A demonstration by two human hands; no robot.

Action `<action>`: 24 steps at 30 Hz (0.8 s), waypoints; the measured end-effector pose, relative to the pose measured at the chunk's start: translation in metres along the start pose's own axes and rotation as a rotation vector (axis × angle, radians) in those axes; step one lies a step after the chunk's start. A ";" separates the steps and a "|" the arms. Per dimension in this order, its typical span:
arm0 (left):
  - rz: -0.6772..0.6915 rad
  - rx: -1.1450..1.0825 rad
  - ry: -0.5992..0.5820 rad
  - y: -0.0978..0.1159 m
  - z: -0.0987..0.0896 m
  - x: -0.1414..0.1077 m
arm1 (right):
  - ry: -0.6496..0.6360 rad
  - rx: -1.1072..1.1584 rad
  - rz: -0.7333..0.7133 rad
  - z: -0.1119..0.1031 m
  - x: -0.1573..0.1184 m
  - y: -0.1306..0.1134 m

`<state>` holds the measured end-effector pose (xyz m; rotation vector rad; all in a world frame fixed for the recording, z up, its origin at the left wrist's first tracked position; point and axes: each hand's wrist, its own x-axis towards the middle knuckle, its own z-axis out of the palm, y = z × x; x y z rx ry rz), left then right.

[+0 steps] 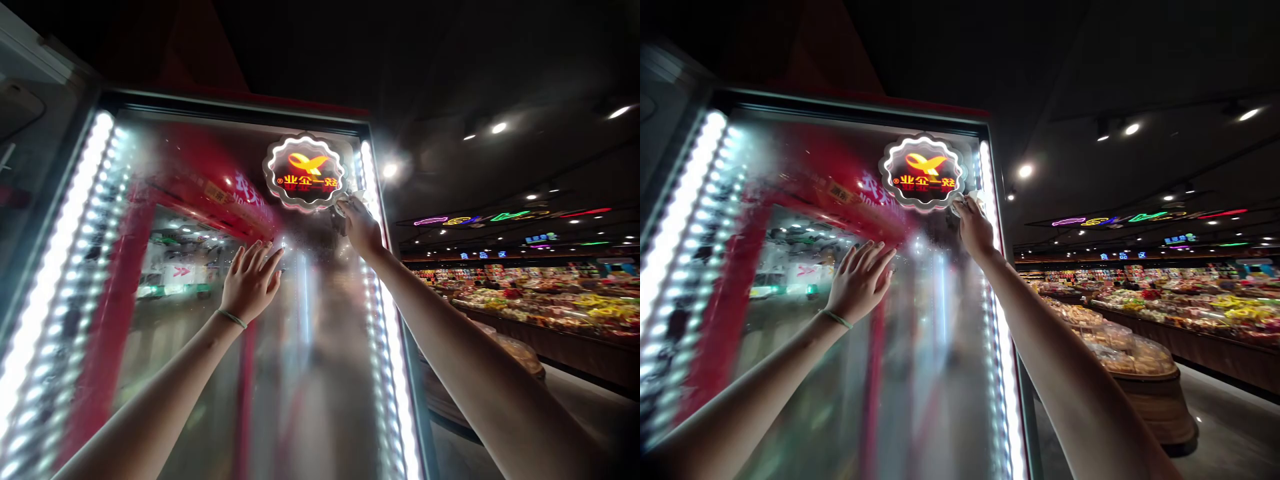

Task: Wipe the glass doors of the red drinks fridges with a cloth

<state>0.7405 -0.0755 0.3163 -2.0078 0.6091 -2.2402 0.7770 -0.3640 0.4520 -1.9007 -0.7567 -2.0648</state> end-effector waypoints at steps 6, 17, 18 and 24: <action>0.010 0.023 0.008 0.001 0.001 0.001 | 0.000 0.048 -0.082 0.008 0.003 -0.011; 0.003 0.013 0.034 0.004 0.005 -0.001 | 0.065 0.104 -0.040 0.011 0.013 -0.004; 0.001 0.014 0.033 0.005 0.005 -0.001 | 0.077 0.101 -0.025 0.011 0.014 -0.004; 0.020 0.048 0.043 0.005 0.007 -0.002 | -0.009 0.099 -0.149 0.017 0.012 -0.011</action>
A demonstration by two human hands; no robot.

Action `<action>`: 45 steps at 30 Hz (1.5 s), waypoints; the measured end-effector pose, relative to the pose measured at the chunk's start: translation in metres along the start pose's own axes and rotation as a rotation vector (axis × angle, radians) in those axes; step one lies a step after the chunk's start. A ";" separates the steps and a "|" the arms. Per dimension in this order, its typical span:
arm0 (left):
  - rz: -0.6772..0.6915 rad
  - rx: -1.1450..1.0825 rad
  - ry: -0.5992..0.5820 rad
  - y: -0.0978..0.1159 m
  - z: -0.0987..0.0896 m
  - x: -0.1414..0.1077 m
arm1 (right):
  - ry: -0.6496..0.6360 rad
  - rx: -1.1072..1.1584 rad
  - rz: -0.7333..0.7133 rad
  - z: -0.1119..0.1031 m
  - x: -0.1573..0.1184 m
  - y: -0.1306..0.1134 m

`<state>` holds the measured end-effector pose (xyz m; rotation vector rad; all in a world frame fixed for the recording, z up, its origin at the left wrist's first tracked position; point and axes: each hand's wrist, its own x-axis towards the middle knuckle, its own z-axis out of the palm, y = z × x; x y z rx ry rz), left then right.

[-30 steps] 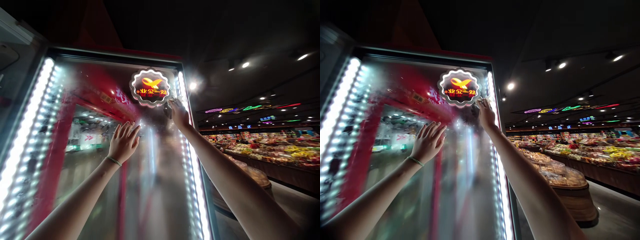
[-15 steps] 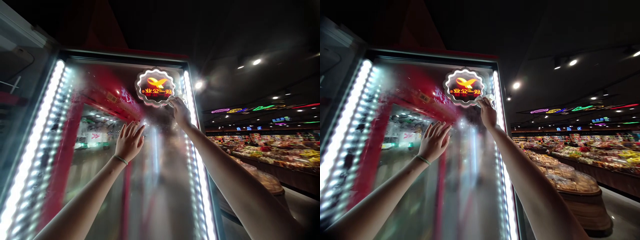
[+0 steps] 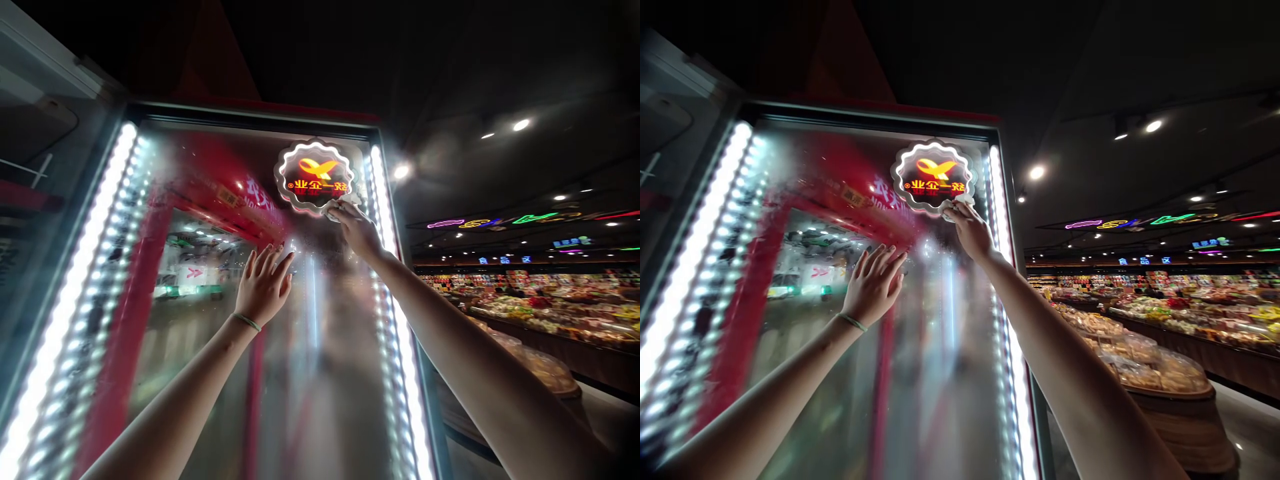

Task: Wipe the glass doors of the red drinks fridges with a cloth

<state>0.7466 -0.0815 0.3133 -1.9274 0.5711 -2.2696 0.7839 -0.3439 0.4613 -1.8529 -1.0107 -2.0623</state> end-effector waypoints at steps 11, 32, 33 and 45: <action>0.001 -0.011 -0.007 0.000 0.002 -0.002 | 0.013 -0.009 0.027 0.016 0.006 -0.014; 0.068 -0.024 -0.077 -0.016 -0.011 -0.005 | 0.000 -0.001 0.020 0.029 0.019 -0.055; 0.071 -0.031 -0.088 -0.018 -0.013 -0.006 | -0.023 -0.002 -0.005 0.030 0.019 -0.057; -0.046 0.019 -0.161 -0.040 -0.046 -0.032 | -0.136 -0.015 -0.035 0.030 0.025 -0.080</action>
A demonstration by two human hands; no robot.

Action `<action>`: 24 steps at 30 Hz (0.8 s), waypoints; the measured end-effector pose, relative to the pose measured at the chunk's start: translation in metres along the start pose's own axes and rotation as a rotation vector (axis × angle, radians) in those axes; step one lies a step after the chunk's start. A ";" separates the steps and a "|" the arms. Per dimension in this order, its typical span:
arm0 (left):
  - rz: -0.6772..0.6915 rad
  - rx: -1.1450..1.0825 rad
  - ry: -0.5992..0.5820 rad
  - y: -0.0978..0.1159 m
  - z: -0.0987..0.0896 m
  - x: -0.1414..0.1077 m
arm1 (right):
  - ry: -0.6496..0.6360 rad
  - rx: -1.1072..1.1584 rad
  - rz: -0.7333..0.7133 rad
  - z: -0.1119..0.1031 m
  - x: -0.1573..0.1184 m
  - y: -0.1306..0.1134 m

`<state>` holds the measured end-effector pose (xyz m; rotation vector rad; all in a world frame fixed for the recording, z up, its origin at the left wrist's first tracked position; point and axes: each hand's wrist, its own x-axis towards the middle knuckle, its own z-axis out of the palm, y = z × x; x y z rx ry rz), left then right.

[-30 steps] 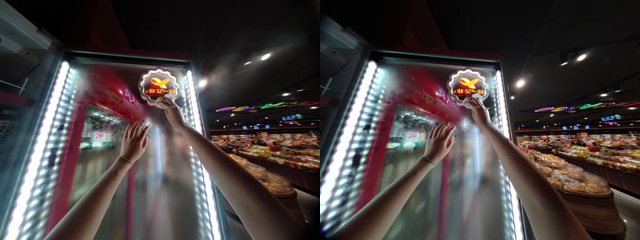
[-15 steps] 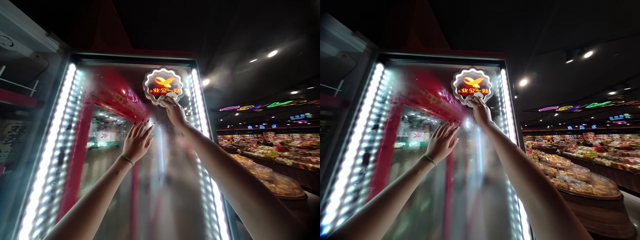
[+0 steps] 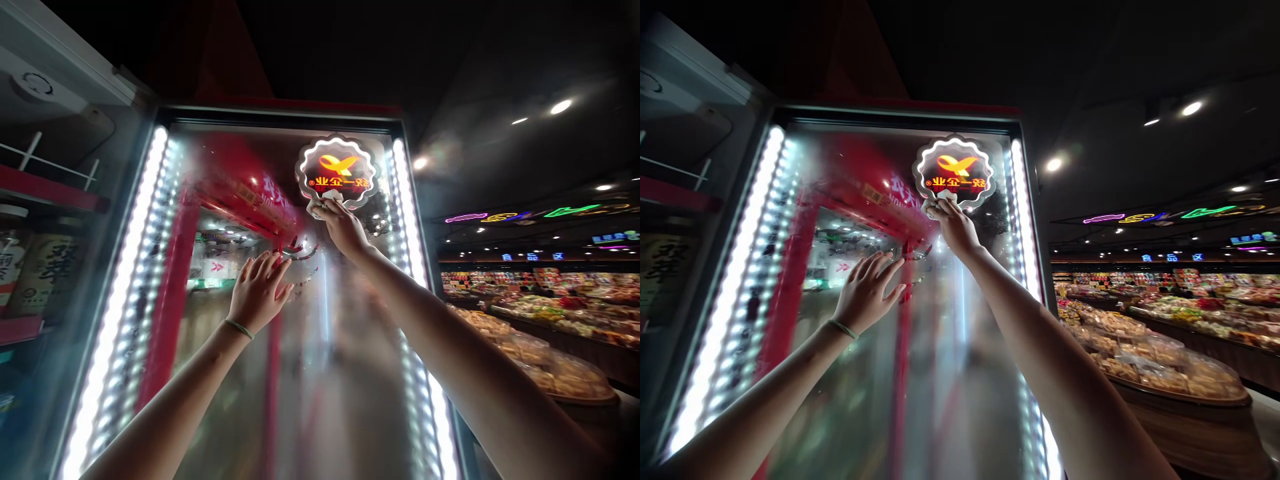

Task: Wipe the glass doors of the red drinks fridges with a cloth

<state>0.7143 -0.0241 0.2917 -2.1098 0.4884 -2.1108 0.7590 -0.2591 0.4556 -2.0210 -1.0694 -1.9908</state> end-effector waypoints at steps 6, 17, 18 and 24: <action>-0.053 0.024 -0.045 -0.003 -0.004 -0.020 | 0.059 -0.026 0.148 0.008 0.003 -0.015; -0.001 -0.011 -0.069 -0.016 -0.007 -0.024 | 0.098 -0.032 0.117 0.023 0.017 -0.016; 0.003 -0.017 -0.074 -0.018 -0.008 -0.024 | 0.086 -0.029 0.074 0.025 0.018 -0.020; 0.008 -0.045 -0.080 -0.021 -0.009 -0.027 | 0.089 -0.028 0.069 0.027 0.021 -0.026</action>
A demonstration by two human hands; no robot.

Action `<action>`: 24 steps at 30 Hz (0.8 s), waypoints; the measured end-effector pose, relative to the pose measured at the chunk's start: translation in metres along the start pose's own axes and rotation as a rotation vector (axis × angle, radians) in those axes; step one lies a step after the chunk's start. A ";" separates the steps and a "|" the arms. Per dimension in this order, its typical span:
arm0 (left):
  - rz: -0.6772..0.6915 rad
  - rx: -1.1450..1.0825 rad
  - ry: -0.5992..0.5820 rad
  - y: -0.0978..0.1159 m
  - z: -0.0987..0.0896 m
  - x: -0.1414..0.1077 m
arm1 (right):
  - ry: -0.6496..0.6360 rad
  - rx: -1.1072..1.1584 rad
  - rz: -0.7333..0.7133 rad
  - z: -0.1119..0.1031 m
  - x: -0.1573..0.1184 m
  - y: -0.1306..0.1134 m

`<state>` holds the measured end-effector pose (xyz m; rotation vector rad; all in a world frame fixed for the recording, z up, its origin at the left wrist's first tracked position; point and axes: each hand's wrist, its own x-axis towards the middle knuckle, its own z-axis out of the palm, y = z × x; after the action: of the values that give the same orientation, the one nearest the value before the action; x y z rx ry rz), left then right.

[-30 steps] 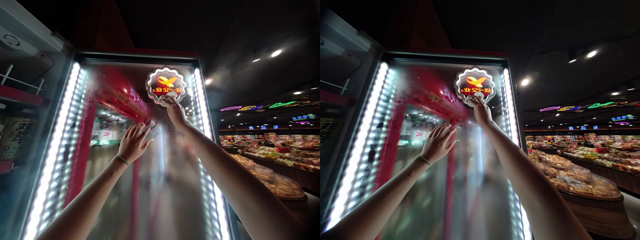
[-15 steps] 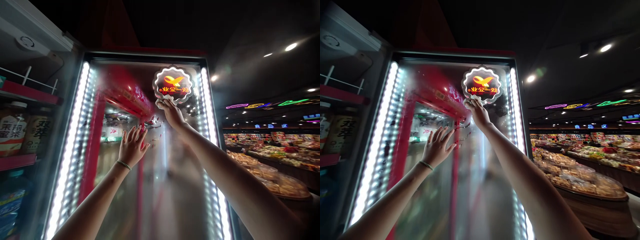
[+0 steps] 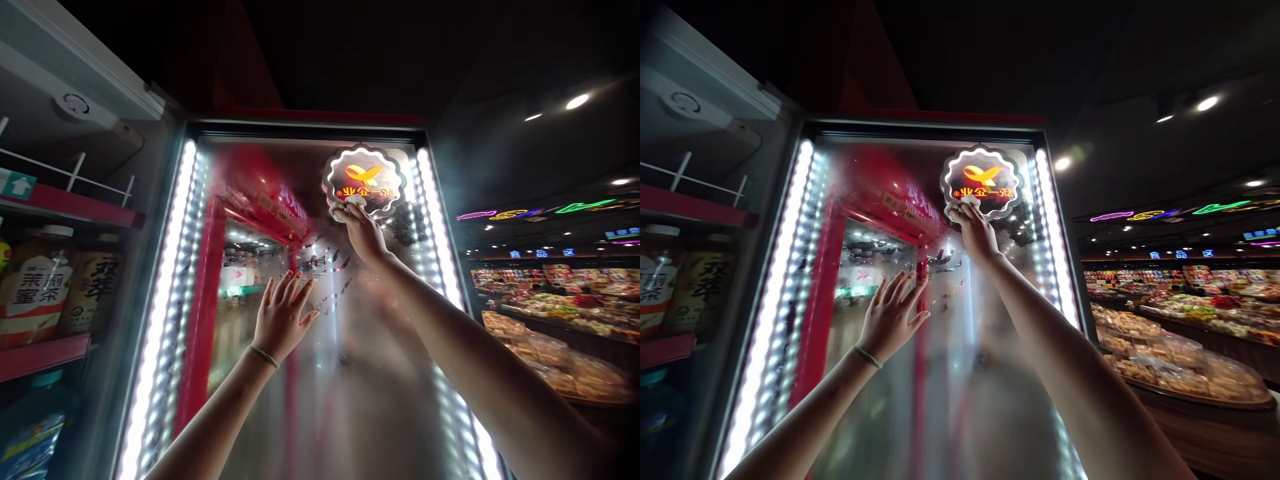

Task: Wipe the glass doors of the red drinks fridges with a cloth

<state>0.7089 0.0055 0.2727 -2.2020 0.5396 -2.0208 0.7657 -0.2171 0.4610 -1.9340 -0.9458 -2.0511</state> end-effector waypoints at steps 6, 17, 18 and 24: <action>0.003 -0.020 0.002 -0.001 0.000 -0.001 | -0.062 0.029 -0.073 0.002 0.002 -0.006; -0.008 -0.015 -0.023 0.001 -0.001 -0.001 | -0.083 0.014 -0.103 0.006 0.008 -0.015; -0.010 -0.012 -0.026 0.001 -0.001 -0.001 | -0.066 0.009 -0.071 0.007 0.009 -0.016; -0.019 -0.009 -0.048 0.001 -0.003 0.001 | -0.092 0.050 -0.150 0.013 0.013 -0.023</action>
<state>0.7056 0.0051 0.2733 -2.2625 0.5260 -1.9727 0.7630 -0.1885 0.4650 -2.0033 -1.1842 -2.0088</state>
